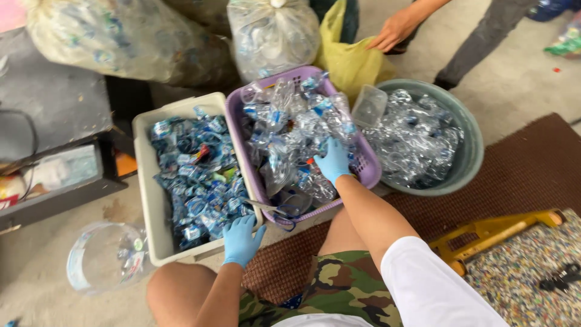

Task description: Sorting plastic bottles by removing labels with scissors and placing them into separate recycling bins

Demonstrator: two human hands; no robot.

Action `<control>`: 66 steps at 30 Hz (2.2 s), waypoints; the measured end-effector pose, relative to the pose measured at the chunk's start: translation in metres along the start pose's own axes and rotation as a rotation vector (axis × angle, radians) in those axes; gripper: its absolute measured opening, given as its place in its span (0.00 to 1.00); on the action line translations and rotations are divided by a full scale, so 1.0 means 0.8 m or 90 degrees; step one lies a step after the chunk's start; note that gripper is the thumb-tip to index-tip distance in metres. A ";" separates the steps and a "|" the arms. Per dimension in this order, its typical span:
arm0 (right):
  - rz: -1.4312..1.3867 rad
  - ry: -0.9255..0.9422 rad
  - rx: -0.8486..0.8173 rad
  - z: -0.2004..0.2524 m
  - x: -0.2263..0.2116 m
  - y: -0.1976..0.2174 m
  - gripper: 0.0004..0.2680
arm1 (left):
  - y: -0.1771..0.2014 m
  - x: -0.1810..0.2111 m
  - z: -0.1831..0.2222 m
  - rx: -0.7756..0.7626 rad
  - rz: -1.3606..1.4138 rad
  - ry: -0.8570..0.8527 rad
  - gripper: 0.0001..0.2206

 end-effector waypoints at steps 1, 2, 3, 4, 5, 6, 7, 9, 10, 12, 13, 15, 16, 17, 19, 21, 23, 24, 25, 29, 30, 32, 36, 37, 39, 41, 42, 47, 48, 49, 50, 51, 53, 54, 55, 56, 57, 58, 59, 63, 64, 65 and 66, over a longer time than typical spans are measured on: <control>-0.001 0.009 -0.010 0.001 -0.018 0.010 0.28 | 0.002 -0.001 0.001 -0.002 0.004 0.013 0.24; 0.025 -0.068 -0.057 0.003 -0.034 0.018 0.32 | 0.004 -0.001 0.002 -0.008 0.018 -0.002 0.24; 0.054 -0.145 -0.102 0.004 -0.050 0.029 0.35 | 0.006 -0.001 0.002 -0.013 0.033 -0.018 0.24; 0.055 -0.136 -0.110 0.001 -0.050 0.024 0.35 | 0.006 -0.002 0.002 -0.013 0.037 -0.007 0.24; 0.033 -0.173 -0.100 -0.003 -0.048 0.021 0.35 | 0.007 -0.003 0.002 -0.015 0.043 -0.011 0.24; 0.011 -0.209 -0.091 -0.007 -0.046 0.018 0.35 | 0.008 -0.002 0.001 -0.017 0.049 -0.015 0.24; 0.012 -0.203 -0.096 -0.008 -0.036 0.010 0.35 | 0.003 -0.003 0.000 -0.017 0.053 -0.007 0.24; -0.007 -0.263 -0.116 -0.012 -0.014 -0.003 0.35 | -0.006 -0.003 -0.004 -0.022 0.050 -0.014 0.24; -0.005 -0.260 -0.119 -0.012 -0.002 -0.010 0.35 | -0.011 -0.004 -0.004 -0.022 0.053 -0.010 0.24; 0.048 -0.262 -0.152 -0.012 0.022 -0.022 0.26 | -0.019 -0.004 -0.006 -0.018 0.055 -0.015 0.24; 0.050 -0.261 -0.154 0.000 0.008 -0.017 0.26 | -0.010 -0.005 -0.004 -0.018 0.057 -0.012 0.24; -0.036 -0.236 -0.088 0.024 -0.021 -0.004 0.14 | 0.007 -0.005 0.000 -0.023 0.061 -0.024 0.24; -0.035 -0.233 -0.089 0.039 -0.042 0.009 0.14 | 0.005 -0.006 0.001 -0.022 0.062 -0.023 0.24; -0.089 -0.149 -0.071 0.051 -0.065 0.022 0.13 | 0.003 -0.006 0.001 -0.017 0.070 -0.023 0.24; -0.141 -0.061 -0.054 0.076 -0.100 0.043 0.12 | 0.002 -0.006 0.002 -0.009 0.079 -0.021 0.24; -0.193 0.164 -0.015 0.100 -0.129 0.057 0.16 | 0.005 -0.007 0.005 0.010 0.101 -0.020 0.23; -0.243 0.256 -0.025 0.119 -0.164 0.071 0.18 | -0.010 -0.012 0.000 0.030 0.147 -0.013 0.22; -0.293 0.342 -0.032 0.130 -0.182 0.079 0.21 | -0.017 -0.014 -0.002 0.048 0.190 -0.011 0.21; -0.295 0.346 -0.036 0.134 -0.191 0.080 0.21 | -0.026 -0.019 -0.005 0.050 0.191 -0.006 0.21; -0.292 0.623 -0.024 0.175 -0.245 0.097 0.13 | -0.007 -0.031 0.009 0.355 0.579 0.061 0.12; -0.274 0.660 -0.025 0.189 -0.261 0.104 0.12 | 0.010 -0.031 0.017 0.405 0.651 0.064 0.12; -0.272 0.694 -0.053 0.209 -0.260 0.093 0.09 | 0.049 0.000 0.040 0.280 0.933 -0.012 0.22; -0.321 0.775 -0.199 0.241 -0.240 0.049 0.18 | 0.113 0.037 0.099 -0.236 1.564 0.107 0.34; -0.322 0.778 -0.202 0.251 -0.253 0.056 0.18 | 0.075 0.033 0.076 -0.232 1.566 0.107 0.34; -0.245 0.758 -0.161 0.270 -0.280 0.073 0.13 | 0.002 0.026 0.031 -0.230 1.770 0.142 0.20; -0.239 0.724 -0.171 0.278 -0.295 0.094 0.16 | 0.031 0.019 0.049 -0.161 1.701 0.136 0.21; -0.232 0.688 -0.178 0.280 -0.303 0.104 0.18 | 0.047 0.015 0.057 -0.099 1.628 0.132 0.22; -0.410 0.256 -0.386 0.321 -0.302 0.107 0.27 | 0.083 0.007 0.064 0.008 1.606 0.210 0.21; -0.426 0.096 -0.446 0.331 -0.301 0.102 0.36 | 0.075 0.008 0.058 0.056 1.565 0.210 0.22; -0.424 0.096 -0.446 0.337 -0.322 0.114 0.36 | 0.064 0.011 0.055 0.055 1.566 0.211 0.22; -0.388 0.035 -0.463 0.342 -0.341 0.126 0.41 | 0.055 0.015 0.052 0.072 1.558 0.144 0.25; -0.354 -0.024 -0.479 0.348 -0.362 0.136 0.46 | 0.046 0.015 0.048 0.089 1.546 0.078 0.28; -0.336 -0.049 -0.488 0.349 -0.369 0.137 0.46 | 0.015 0.018 0.042 0.078 1.559 0.060 0.31; -0.318 -0.074 -0.496 0.351 -0.372 0.137 0.45 | 0.000 0.019 0.041 0.067 1.572 0.042 0.34; -0.318 -0.073 -0.496 0.355 -0.386 0.147 0.45 | 0.018 0.017 0.046 0.067 1.571 0.041 0.34; -0.333 -0.068 -0.505 0.359 -0.401 0.157 0.43 | 0.038 0.016 0.052 0.009 1.552 -0.025 0.28; -0.346 -0.062 -0.514 0.363 -0.414 0.167 0.41 | 0.057 0.017 0.057 -0.046 1.530 -0.090 0.25; -0.345 -0.062 -0.515 0.361 -0.402 0.160 0.41 | 0.036 0.020 0.044 -0.045 1.531 -0.091 0.25; -0.348 -0.070 -0.516 0.360 -0.390 0.153 0.42 | 0.014 0.022 0.032 0.003 1.544 -0.090 0.23; -0.333 -0.066 -0.502 0.359 -0.375 0.145 0.39 | 0.018 0.021 0.038 0.099 1.563 0.041 0.17; -0.333 -0.065 -0.503 0.357 -0.360 0.131 0.39 | 0.021 0.022 0.039 0.101 1.563 0.041 0.17; -0.299 -0.050 -0.497 0.357 -0.343 0.118 0.36 | 0.022 0.023 0.042 0.129 1.571 0.076 0.17; -0.266 -0.036 -0.492 0.357 -0.326 0.105 0.33 | 0.024 0.024 0.044 0.158 1.578 0.112 0.17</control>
Point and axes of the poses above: each hand's wrist, its own z-axis away from the middle knuckle, its own y-axis out of the back of the hand, x = y × z, the point moved 1 cm from there along -z, towards the middle knuckle, and after that the axes turned 15 degrees about -z, right-handed, at the moved point
